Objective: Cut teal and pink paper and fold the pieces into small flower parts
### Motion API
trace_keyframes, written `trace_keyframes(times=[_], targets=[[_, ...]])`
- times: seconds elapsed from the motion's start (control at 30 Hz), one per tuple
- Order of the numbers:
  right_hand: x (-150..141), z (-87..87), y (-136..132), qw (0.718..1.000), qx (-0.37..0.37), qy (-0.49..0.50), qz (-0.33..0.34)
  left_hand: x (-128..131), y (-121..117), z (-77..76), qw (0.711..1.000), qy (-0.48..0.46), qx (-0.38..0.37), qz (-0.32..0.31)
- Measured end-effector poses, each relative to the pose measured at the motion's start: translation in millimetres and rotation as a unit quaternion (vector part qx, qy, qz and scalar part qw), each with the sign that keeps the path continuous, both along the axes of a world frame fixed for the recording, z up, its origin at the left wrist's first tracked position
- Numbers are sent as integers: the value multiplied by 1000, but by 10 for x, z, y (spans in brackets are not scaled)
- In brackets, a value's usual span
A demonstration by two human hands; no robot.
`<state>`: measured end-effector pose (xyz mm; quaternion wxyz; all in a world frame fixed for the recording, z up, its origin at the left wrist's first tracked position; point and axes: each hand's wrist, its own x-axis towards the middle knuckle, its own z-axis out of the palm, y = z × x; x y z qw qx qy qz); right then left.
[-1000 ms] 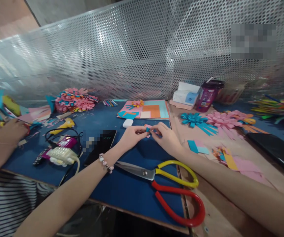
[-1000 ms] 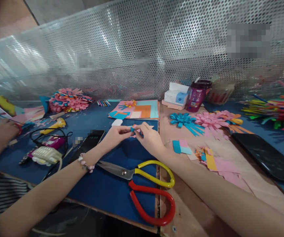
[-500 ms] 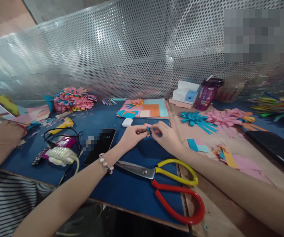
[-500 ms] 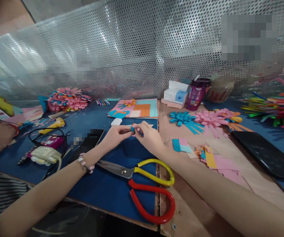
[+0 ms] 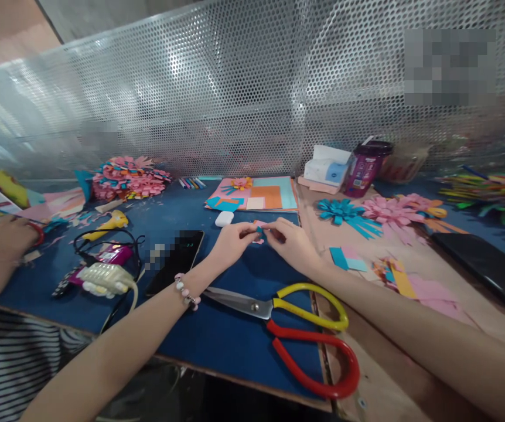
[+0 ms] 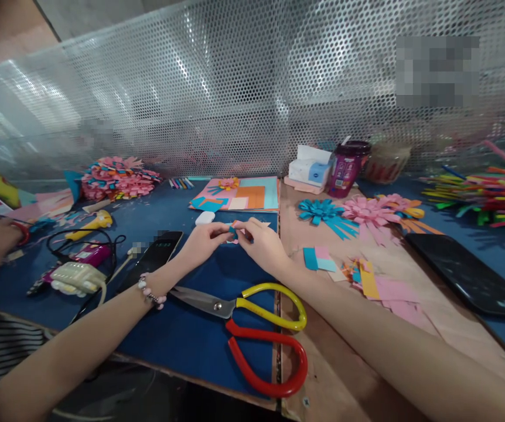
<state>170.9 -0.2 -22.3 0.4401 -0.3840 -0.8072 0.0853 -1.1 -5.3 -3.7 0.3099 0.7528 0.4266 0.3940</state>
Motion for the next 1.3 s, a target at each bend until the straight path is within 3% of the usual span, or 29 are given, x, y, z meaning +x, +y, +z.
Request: trace_keyframes(times=[0.17, 0.33, 0.6, 0.73, 0.87, 0.97, 1.1, 1.3], targets=[[0, 22, 22, 999, -19, 22, 16, -6, 15, -20, 999, -12, -31, 13], [15, 29, 49, 995, -62, 52, 57, -24, 30, -19, 999, 0, -16, 28], [13, -3, 62, 991, -95, 83, 37, -22, 38, 2, 1000, -3, -11, 28], [6, 20, 43, 994, -77, 82, 10, -20, 7, 5, 998, 8, -48, 38], [7, 18, 7, 998, -35, 50, -4, 12, -29, 12, 994, 6, -102, -24], [10, -20, -3, 1000, 14, -3, -14, 38, -41, 18, 982, -76, -163, -52], [8, -57, 3, 994, 66, -84, -37, 55, -43, 11, 942, -193, -260, -82], [-8, -42, -42, 991, 84, -100, -16, 48, -24, -28, 938, -227, -251, -73]])
